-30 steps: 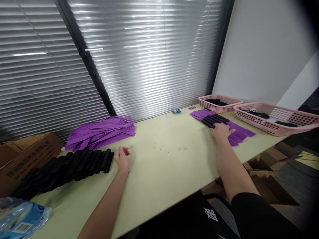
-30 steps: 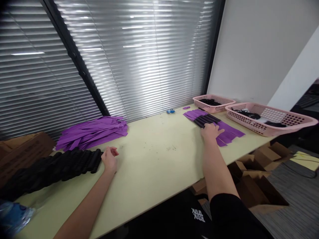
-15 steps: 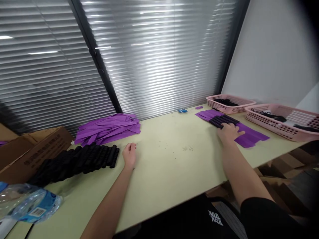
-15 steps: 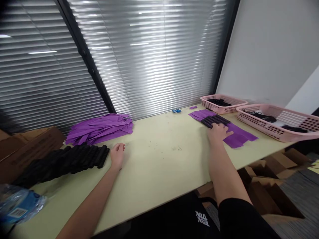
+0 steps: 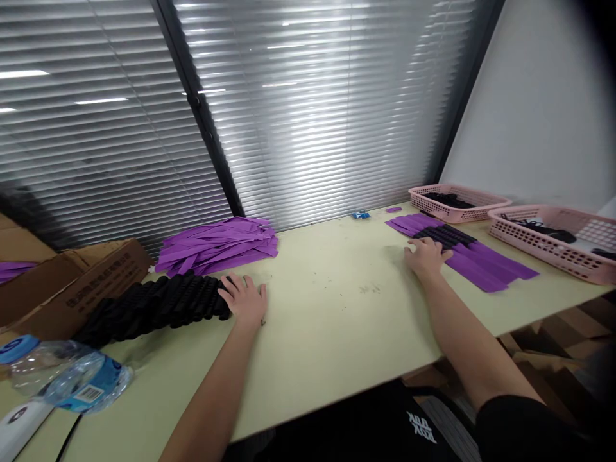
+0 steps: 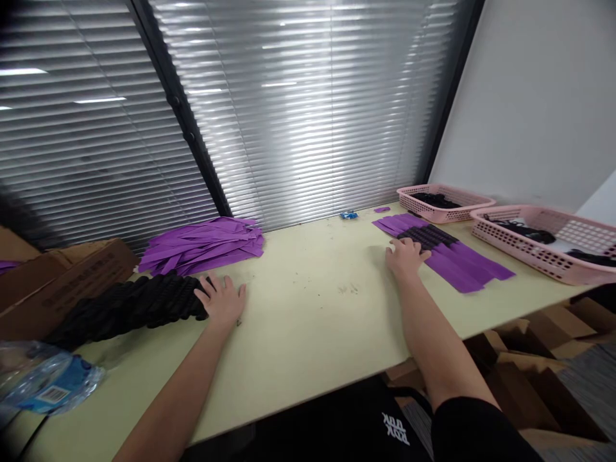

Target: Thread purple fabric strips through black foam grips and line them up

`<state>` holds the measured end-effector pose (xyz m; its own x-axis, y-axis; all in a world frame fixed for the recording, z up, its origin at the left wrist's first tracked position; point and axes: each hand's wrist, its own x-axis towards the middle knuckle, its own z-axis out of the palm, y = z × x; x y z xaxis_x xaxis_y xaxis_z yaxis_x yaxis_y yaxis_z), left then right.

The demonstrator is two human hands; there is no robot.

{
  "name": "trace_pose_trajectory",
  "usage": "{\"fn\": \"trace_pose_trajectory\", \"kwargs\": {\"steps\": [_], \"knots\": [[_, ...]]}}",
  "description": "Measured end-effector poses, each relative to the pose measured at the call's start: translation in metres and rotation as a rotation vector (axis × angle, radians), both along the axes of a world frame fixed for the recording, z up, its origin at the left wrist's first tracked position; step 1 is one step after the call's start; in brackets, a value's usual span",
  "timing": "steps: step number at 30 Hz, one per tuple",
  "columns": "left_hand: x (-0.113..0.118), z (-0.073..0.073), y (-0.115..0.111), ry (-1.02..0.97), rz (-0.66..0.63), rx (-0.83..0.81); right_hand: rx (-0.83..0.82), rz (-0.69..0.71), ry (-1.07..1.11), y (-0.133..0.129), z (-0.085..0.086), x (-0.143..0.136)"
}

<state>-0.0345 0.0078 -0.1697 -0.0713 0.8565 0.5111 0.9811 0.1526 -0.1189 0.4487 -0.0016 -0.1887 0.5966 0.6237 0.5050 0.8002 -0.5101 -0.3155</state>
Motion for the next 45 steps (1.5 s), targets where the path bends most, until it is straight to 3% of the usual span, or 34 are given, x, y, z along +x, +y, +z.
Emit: {"fn": "trace_pose_trajectory", "kwargs": {"steps": [7,17,35,40,45], "knots": [[-0.001,0.001,0.005,0.056,0.055,-0.16,0.031,-0.011,0.054,-0.001,-0.002,0.004],[-0.001,-0.001,0.006,0.028,0.074,-0.264,0.03,-0.006,0.111,0.001,0.0,0.002],[0.011,0.003,-0.004,0.1,-0.087,-0.13,0.057,0.066,0.062,0.002,0.001,-0.007],[0.011,0.003,-0.005,0.089,-0.077,-0.094,0.0,0.245,-0.051,0.001,0.013,-0.041],[0.011,0.007,-0.005,0.043,-0.106,-0.164,-0.1,0.605,-0.146,0.017,0.019,-0.123]]}}
